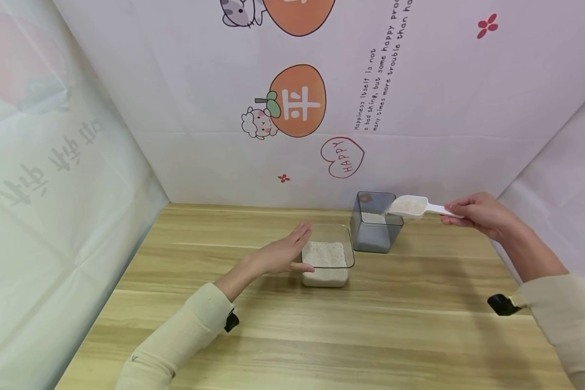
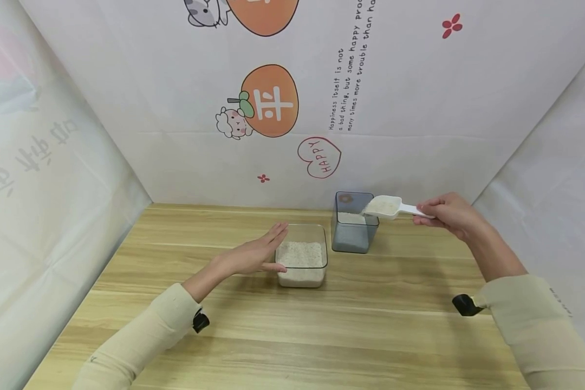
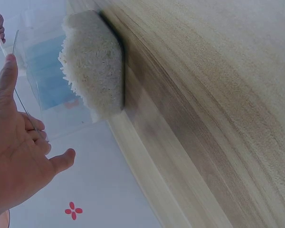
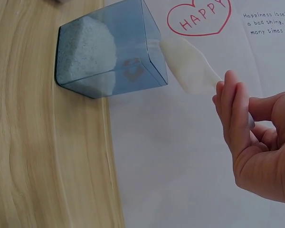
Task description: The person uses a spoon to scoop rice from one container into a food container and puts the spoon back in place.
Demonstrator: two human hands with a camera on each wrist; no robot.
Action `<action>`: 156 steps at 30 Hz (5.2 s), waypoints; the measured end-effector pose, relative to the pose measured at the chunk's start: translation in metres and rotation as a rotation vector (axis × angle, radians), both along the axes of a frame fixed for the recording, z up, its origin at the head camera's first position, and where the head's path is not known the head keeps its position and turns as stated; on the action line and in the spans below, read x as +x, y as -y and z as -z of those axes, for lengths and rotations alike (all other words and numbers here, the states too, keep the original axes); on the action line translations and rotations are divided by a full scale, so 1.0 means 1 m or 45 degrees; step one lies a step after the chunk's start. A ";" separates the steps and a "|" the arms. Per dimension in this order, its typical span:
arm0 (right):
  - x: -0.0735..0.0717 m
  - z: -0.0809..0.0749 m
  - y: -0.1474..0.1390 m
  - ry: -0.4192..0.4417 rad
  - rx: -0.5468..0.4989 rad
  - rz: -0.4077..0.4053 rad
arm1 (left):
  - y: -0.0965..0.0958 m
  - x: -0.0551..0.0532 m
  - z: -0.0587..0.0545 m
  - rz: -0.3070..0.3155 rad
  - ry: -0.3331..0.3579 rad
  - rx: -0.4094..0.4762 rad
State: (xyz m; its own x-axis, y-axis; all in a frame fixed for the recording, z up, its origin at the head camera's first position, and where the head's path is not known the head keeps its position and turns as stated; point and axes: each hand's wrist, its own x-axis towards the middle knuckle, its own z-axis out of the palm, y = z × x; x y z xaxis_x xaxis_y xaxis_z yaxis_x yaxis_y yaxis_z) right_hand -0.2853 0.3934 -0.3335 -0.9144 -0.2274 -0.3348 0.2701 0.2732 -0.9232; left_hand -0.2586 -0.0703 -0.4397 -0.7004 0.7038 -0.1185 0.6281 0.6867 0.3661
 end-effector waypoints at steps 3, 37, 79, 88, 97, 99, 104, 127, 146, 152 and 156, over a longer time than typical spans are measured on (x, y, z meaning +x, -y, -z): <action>0.000 -0.001 0.000 -0.032 0.070 -0.011 | 0.000 0.000 0.000 0.000 -0.003 -0.002; 0.001 -0.012 0.020 -0.181 0.477 -0.128 | -0.001 0.002 -0.001 -0.002 -0.004 -0.010; 0.030 -0.005 0.078 -1.399 1.019 -0.272 | 0.000 0.000 -0.001 -0.020 0.027 -0.007; 0.043 -0.007 0.118 -1.369 0.967 -0.457 | 0.001 -0.002 -0.001 -0.009 0.027 -0.010; 0.037 0.006 0.169 -1.441 1.117 -0.747 | 0.001 -0.001 0.001 -0.003 0.014 -0.011; 0.034 0.012 0.178 -1.437 1.196 -0.789 | 0.001 0.000 0.002 -0.002 0.015 -0.004; 0.032 0.026 0.196 -1.584 1.488 -0.891 | 0.000 -0.001 0.004 0.006 0.016 0.006; 0.032 0.029 0.219 -1.097 1.246 -1.008 | -0.001 -0.001 -0.001 -0.011 0.014 0.004; 0.020 0.054 0.209 -0.365 0.534 -0.600 | -0.001 -0.003 0.001 -0.017 0.005 -0.014; 0.020 0.061 0.193 -0.210 0.367 -0.550 | -0.001 -0.003 0.002 -0.002 -0.014 -0.010; 0.020 0.063 0.186 -0.146 0.324 -0.519 | 0.000 -0.002 0.001 -0.002 -0.014 -0.006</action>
